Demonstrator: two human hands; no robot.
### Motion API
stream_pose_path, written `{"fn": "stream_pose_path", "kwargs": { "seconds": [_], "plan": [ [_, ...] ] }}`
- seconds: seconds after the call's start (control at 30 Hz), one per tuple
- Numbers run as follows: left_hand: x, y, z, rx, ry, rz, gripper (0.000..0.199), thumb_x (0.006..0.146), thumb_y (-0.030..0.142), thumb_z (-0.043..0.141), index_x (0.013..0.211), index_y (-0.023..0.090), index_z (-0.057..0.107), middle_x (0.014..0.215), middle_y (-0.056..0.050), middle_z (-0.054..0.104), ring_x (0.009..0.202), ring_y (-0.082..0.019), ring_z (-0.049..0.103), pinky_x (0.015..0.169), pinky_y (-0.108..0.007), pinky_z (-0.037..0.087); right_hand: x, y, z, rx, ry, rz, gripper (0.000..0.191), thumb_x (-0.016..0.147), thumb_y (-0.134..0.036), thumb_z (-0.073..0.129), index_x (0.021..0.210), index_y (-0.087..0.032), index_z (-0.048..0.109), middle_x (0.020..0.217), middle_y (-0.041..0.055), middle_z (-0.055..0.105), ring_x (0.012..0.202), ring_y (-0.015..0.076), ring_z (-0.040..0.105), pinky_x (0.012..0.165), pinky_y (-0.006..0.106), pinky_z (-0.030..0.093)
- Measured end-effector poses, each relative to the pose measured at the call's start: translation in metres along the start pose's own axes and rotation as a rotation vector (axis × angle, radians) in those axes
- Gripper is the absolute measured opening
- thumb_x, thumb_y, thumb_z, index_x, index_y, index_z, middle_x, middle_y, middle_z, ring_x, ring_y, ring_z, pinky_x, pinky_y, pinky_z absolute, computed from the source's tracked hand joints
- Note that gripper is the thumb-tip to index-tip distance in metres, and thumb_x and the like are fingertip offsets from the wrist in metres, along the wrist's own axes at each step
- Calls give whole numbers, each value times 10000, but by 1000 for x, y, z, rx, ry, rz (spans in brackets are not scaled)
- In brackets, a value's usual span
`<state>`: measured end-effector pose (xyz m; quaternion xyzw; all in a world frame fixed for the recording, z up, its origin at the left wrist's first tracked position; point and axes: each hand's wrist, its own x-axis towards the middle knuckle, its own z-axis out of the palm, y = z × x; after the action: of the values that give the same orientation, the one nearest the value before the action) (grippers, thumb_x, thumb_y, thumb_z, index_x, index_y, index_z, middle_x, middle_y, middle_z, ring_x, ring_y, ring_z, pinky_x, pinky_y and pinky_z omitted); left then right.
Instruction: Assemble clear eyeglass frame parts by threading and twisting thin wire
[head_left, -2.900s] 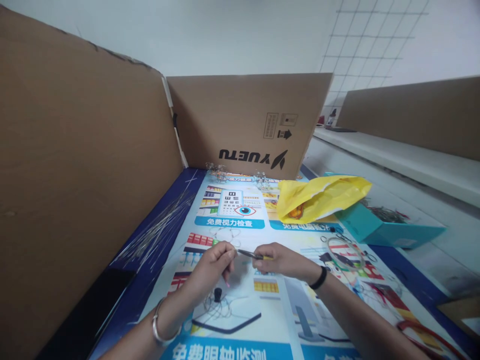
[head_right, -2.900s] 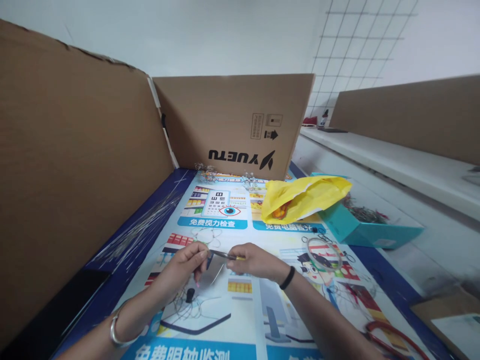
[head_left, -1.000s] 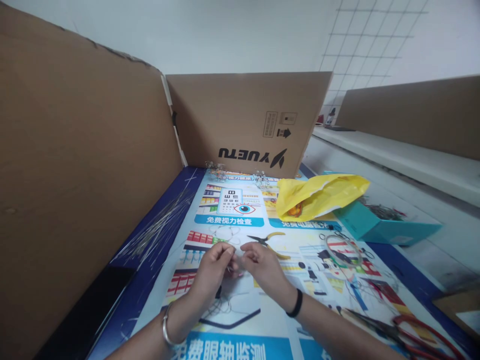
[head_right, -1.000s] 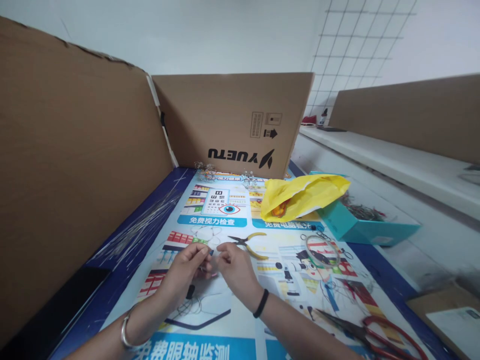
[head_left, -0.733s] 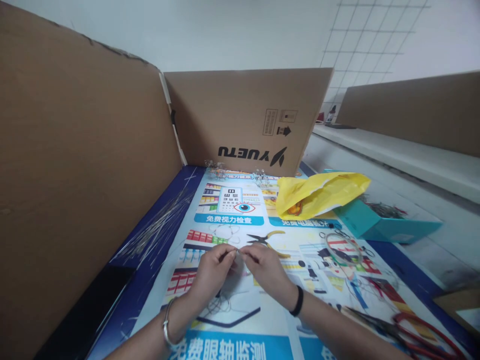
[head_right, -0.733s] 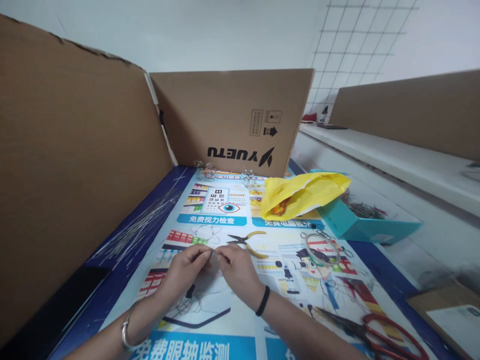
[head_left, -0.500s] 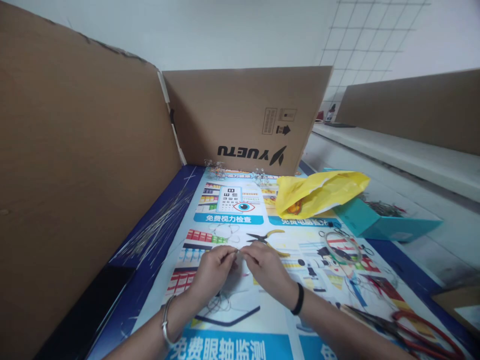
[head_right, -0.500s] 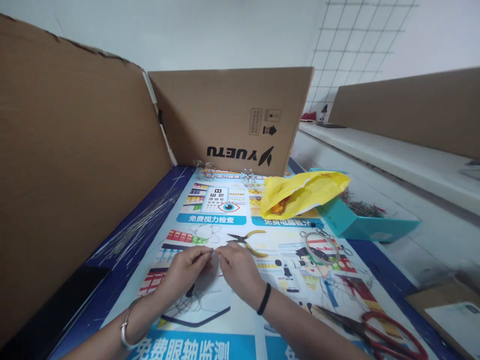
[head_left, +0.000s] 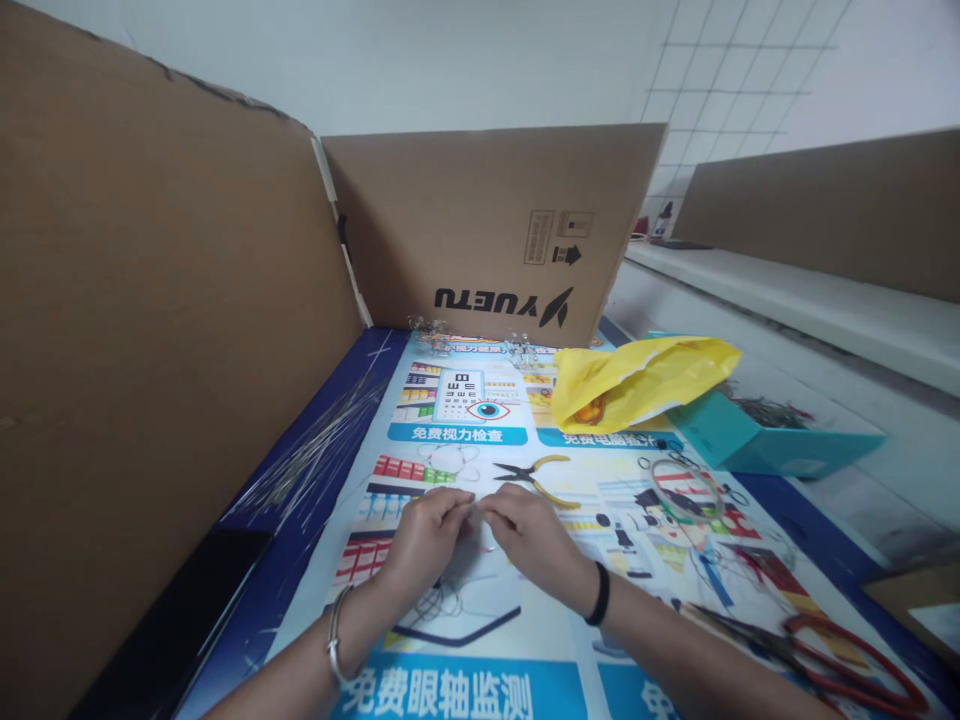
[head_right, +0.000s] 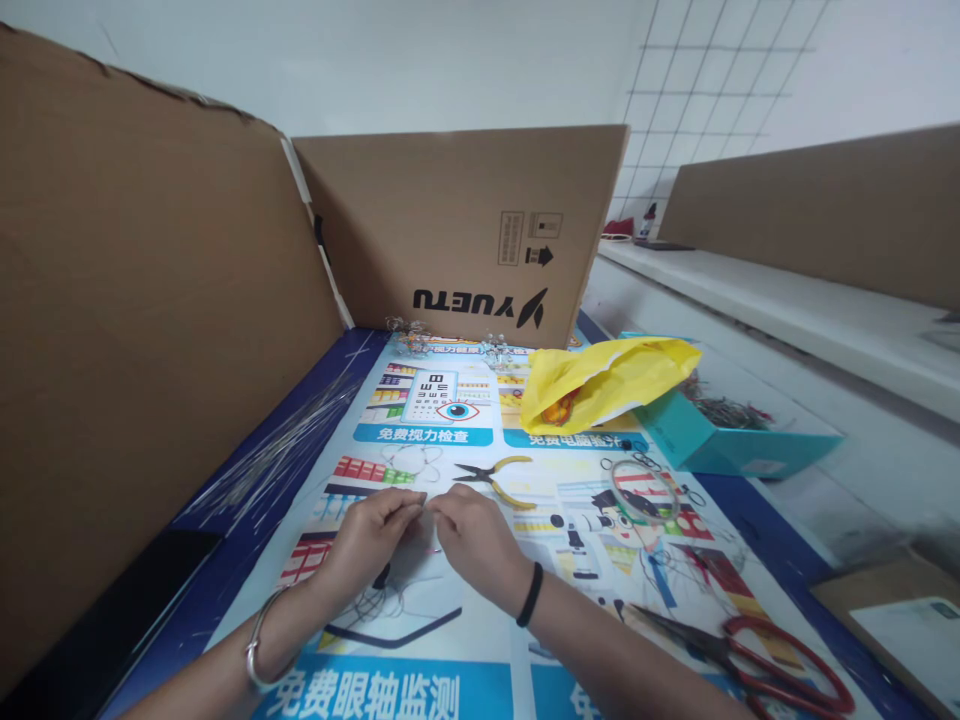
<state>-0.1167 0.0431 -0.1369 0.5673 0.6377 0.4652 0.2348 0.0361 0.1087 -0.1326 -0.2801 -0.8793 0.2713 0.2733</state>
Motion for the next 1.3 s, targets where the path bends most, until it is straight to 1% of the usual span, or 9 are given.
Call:
{"fn": "stream_pose_path", "kwargs": {
  "seconds": [0.33, 0.7, 0.97, 1.07, 1.13, 1.2, 1.23, 1.27, 1.3],
  "plan": [
    [1, 4, -2, 72, -37, 14, 167, 796, 203, 492, 784, 204, 659, 704, -13, 648, 690, -167, 584, 658, -258, 418, 5, -1, -5, 115, 8, 83, 204, 755, -88, 488, 749, -197, 660, 718, 0, 626, 713, 129, 557, 663, 236, 405],
    [4, 3, -2, -360, -188, -240, 132, 785, 257, 511, 728, 160, 580, 536, 12, 573, 512, -115, 496, 530, -221, 375, 6, 16, 3, 481, -66, 264, 69, 738, -191, 525, 725, -161, 585, 608, -30, 529, 547, 88, 453, 495, 195, 339],
    [4, 1, -1, -406, -176, -281, 113, 777, 257, 540, 718, 164, 564, 520, 21, 549, 499, -99, 472, 513, -208, 343, 6, 9, 2, 520, -143, 285, 57, 744, -215, 532, 739, -166, 560, 608, -40, 508, 534, 79, 433, 486, 188, 331],
    [4, 2, -3, -432, -156, -275, 107, 775, 249, 546, 711, 165, 567, 524, 27, 539, 501, -89, 456, 514, -200, 332, 8, 7, -11, 339, -178, 219, 156, 811, -263, 465, 753, -174, 578, 622, -22, 532, 565, 100, 468, 523, 208, 364],
    [5, 4, -4, -464, -132, -289, 113, 776, 250, 549, 701, 167, 560, 518, 31, 536, 491, -80, 441, 508, -194, 323, 11, 10, -26, 72, -147, 136, 219, 849, -280, 415, 805, -181, 605, 702, 13, 583, 666, 135, 520, 619, 251, 397],
    [6, 7, -6, -508, -108, -313, 127, 777, 262, 556, 692, 168, 549, 514, 32, 539, 482, -75, 437, 496, -189, 316, 12, 19, -42, -291, -101, 31, 229, 809, -301, 501, 983, -195, 607, 987, 81, 600, 958, 229, 501, 810, 353, 371],
    [6, 8, -6, -533, -96, -320, 134, 777, 269, 559, 689, 169, 544, 514, 31, 541, 479, -74, 438, 492, -187, 316, 12, 25, -49, -459, -98, 41, 355, 748, -351, 582, 1067, -195, 582, 1131, 122, 544, 1077, 298, 429, 853, 413, 339],
    [6, 8, -7, -558, -81, -323, 141, 776, 274, 564, 685, 169, 541, 514, 30, 543, 477, -73, 439, 488, -187, 317, 12, 31, -56, -584, -124, 80, 491, 692, -404, 632, 1126, -189, 553, 1207, 155, 490, 1125, 350, 377, 855, 454, 325],
    [7, 8, -8, -584, -64, -324, 144, 775, 279, 568, 686, 169, 540, 516, 29, 544, 476, -74, 441, 485, -187, 321, 12, 36, -60, -656, -188, 112, 548, 689, -429, 631, 1170, -188, 524, 1221, 168, 474, 1116, 359, 382, 837, 457, 334]
  ]
}}
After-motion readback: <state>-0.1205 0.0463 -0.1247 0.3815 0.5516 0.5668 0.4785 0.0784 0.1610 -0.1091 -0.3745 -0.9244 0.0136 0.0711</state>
